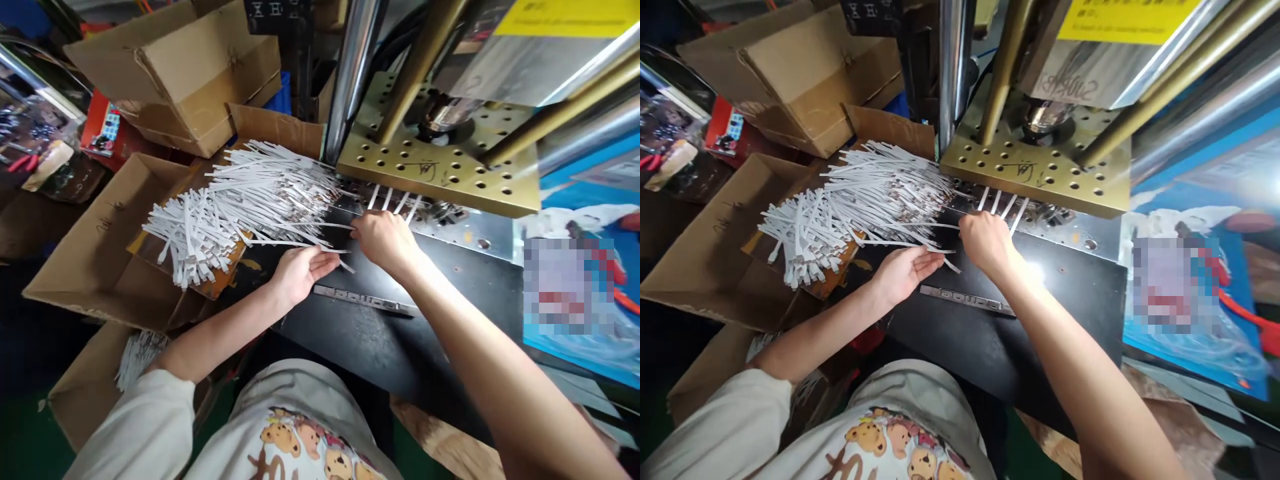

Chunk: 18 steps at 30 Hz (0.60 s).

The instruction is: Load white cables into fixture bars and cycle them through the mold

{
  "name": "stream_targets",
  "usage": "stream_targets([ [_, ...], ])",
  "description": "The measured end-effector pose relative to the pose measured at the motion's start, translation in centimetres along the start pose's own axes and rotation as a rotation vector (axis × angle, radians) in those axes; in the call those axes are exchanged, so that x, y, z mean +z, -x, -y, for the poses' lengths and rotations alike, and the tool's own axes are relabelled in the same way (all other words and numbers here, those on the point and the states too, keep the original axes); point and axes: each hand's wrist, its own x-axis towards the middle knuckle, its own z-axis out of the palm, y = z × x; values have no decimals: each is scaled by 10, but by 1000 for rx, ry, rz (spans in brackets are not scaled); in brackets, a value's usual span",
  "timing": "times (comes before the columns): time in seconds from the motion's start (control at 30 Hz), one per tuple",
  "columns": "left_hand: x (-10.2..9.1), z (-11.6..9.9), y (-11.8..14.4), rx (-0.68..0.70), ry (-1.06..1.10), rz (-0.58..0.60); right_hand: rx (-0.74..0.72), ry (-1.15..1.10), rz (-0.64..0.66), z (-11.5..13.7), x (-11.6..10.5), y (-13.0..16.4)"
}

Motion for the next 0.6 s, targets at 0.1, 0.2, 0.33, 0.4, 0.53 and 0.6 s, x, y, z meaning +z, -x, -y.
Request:
stream_targets([
  [0.1, -2, 1, 15, -78, 5, -38, 73, 134, -39, -21, 5, 21],
  [0.2, -8, -4, 23, -130, -35, -80, 255, 141, -156, -44, 13, 59],
  [0.33, -14, -10, 15, -76, -131, -108, 372, -79, -414, -67, 29, 111],
  [0.4, -14, -10, 8, -25, -199, -119, 271, -310, -569, -67, 37, 128],
  [0.53, -27, -11, -3, 321, -542, -146, 32, -615, -631, -46, 48, 142],
  [0.6, -38, -15, -5, 549, -786, -141, -72, -668, -554, -35, 52, 143],
])
